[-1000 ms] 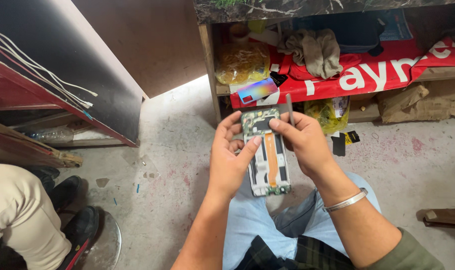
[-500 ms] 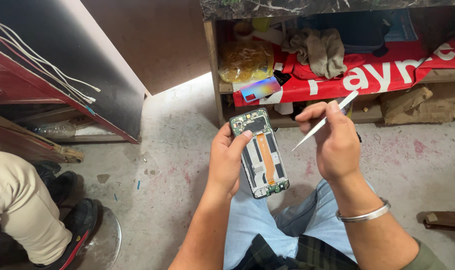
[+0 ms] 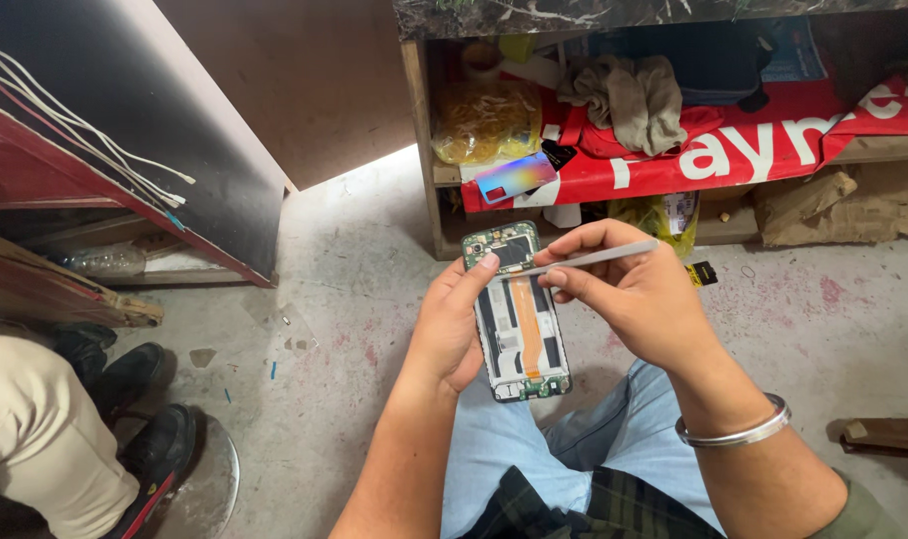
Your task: The person picks up a disassembled smartphone from a glass display counter and works on it while seated. They use a metal pry tool to lift components inside the phone frame, peel adhesive backing from a replacement battery cover, connect the display flex cable, and press the parts together by hand.
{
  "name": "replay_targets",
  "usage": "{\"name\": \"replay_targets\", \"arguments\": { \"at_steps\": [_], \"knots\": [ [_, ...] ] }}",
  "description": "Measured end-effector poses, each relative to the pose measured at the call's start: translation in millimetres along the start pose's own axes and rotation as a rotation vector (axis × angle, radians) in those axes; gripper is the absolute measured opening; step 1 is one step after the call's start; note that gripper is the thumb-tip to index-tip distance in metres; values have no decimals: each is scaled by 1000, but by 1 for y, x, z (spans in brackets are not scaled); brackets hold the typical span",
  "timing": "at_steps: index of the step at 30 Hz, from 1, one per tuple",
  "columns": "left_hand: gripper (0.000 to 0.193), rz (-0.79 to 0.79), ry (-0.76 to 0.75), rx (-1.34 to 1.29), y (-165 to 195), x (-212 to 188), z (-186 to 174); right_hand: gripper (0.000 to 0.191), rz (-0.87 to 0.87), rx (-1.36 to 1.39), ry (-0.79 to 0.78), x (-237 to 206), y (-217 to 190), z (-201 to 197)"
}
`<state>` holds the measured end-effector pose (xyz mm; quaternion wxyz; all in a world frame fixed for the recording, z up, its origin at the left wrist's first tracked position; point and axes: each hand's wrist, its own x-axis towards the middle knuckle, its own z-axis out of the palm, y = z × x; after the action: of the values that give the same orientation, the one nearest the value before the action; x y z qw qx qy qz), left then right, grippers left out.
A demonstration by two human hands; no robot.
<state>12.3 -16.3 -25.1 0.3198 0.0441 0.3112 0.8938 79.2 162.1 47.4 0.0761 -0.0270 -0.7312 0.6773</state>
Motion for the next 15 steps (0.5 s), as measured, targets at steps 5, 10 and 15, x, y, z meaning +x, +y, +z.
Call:
{"name": "replay_targets", "arguments": {
  "at_steps": [5,10,15],
  "knots": [
    [30,-16,-65,17,2,-4,7,22,36,-109,70,3,-1,3],
    [33,19,-79,89,4,-6,11,24,66,-239,95,6,-9,4],
    [37,58,-103,153,1,-6,10,22,71,-263,59,13,-17,4]
  ]
}}
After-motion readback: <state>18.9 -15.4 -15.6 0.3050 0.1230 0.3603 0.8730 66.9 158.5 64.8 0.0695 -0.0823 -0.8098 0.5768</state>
